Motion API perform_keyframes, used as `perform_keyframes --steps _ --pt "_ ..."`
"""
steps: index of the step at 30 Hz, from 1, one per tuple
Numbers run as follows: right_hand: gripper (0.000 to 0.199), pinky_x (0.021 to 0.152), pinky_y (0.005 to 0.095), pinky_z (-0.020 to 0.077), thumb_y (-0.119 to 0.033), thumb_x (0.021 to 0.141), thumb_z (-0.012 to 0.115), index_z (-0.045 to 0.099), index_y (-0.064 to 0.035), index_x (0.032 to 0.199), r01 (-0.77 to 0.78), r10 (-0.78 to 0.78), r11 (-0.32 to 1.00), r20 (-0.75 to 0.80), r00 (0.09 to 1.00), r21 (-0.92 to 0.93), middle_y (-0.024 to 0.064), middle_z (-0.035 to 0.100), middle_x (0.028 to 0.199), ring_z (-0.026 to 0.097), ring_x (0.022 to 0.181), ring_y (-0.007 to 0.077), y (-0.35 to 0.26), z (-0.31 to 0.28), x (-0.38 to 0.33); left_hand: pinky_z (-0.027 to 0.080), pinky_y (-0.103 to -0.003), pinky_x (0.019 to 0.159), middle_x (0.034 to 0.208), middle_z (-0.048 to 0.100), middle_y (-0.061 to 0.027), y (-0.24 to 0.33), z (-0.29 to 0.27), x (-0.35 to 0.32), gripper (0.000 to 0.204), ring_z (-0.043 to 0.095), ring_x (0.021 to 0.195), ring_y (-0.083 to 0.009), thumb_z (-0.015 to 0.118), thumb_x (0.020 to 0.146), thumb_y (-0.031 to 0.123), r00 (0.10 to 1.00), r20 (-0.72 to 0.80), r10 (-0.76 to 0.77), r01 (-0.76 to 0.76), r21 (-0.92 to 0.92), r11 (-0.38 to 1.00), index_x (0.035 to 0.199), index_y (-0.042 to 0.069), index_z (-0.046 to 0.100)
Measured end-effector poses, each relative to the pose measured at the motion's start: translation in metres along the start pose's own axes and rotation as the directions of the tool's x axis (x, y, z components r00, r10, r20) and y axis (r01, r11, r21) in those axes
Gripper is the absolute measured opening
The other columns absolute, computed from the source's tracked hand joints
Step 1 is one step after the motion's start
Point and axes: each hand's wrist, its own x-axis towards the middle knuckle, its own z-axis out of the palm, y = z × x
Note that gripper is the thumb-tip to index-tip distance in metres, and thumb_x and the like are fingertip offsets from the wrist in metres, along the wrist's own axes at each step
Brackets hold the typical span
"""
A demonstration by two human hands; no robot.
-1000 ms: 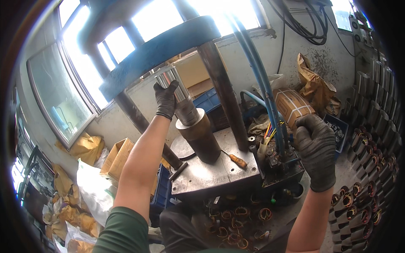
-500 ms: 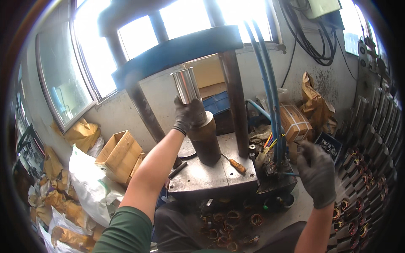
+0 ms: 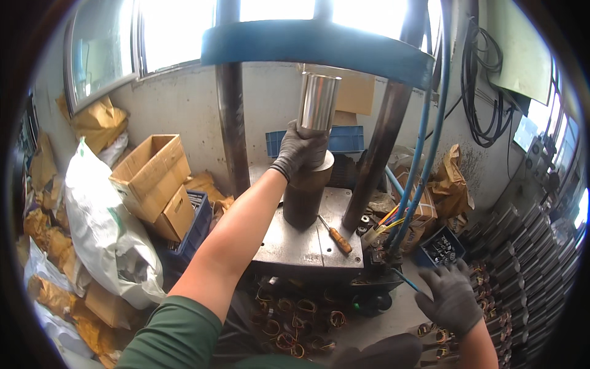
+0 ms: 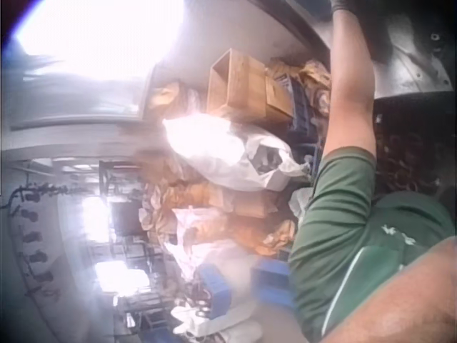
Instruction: Operating a hydraulic press and using a manual tool to assemble electrical motor components.
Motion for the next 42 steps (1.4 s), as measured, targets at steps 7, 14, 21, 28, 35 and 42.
perform_keyframes --steps 7,14,21,28,35,42 --pt "0.079 0.108 0.0405 0.0449 -0.033 0.096 0.072 0.034 -0.0040 0.158 0.159 0.018 0.428 -0.185 0.983 0.889 0.0196 0.063 0.135 0.060 0.126 0.0254 -0.056 0.003 0.223 0.057 -0.038 0.089 0.110 0.070 -0.0164 -0.002 -0.018 -0.004 0.079 0.069 0.098 -0.0242 0.091 0.064 0.032 1.000 0.007 0.029 -0.028 -0.061 0.998 0.129 0.003 0.057" --pt "0.111 0.098 0.0396 0.0532 -0.041 0.075 0.092 0.030 0.0143 0.149 0.227 0.430 0.365 -0.379 0.819 0.903 0.0273 0.061 0.133 0.064 0.119 0.0286 -0.074 0.020 0.408 0.058 -0.036 0.085 0.102 0.072 -0.0123 0.012 -0.008 -0.004 0.071 0.069 0.091 -0.0202 0.092 0.066 0.028 0.992 0.113 -0.058 0.080 -0.194 0.978 0.124 0.002 0.060" --pt "0.095 0.093 0.0430 0.0560 -0.036 0.070 0.095 0.045 0.0006 0.142 0.283 0.492 0.447 -0.498 0.714 0.848 0.0199 0.067 0.123 0.067 0.109 0.0330 -0.083 0.020 0.454 0.057 -0.035 0.094 0.110 0.072 -0.0158 0.025 -0.028 -0.011 0.081 0.072 0.100 -0.0217 0.094 0.060 0.037 0.986 0.108 -0.125 0.129 -0.031 0.991 0.123 0.000 0.059" --pt "0.069 0.090 0.0391 0.0558 -0.032 0.074 0.090 0.060 0.0003 0.128 0.325 0.467 0.183 -0.373 0.802 0.928 0.0145 0.068 0.115 0.067 0.103 0.0280 -0.077 0.015 0.451 0.056 -0.038 0.094 0.109 0.072 -0.0172 0.032 -0.034 -0.015 0.080 0.071 0.103 -0.0269 0.094 0.056 0.034 0.986 0.086 -0.143 0.142 0.017 0.990 0.121 0.001 0.060" --pt "0.066 0.090 0.0368 0.0541 -0.030 0.078 0.088 0.058 -0.0003 0.128 0.443 0.338 0.202 -0.487 0.805 0.873 0.0123 0.066 0.115 0.065 0.103 0.0232 -0.072 0.023 0.442 0.056 -0.037 0.093 0.107 0.073 -0.0174 0.030 -0.032 -0.016 0.077 0.072 0.101 -0.0270 0.093 0.058 0.034 0.990 0.087 -0.109 0.111 -0.019 0.994 0.120 0.001 0.060" --pt "0.072 0.087 0.0364 0.0550 -0.037 0.075 0.091 0.057 0.0051 0.124 0.440 0.340 0.373 -0.561 0.754 0.817 0.0150 0.066 0.111 0.065 0.097 0.0231 -0.057 0.037 0.459 0.056 -0.039 0.093 0.104 0.073 -0.0209 0.032 -0.031 -0.016 0.074 0.073 0.100 -0.0296 0.093 0.058 0.036 0.990 0.061 -0.127 0.125 0.046 0.991 0.115 0.000 0.061"
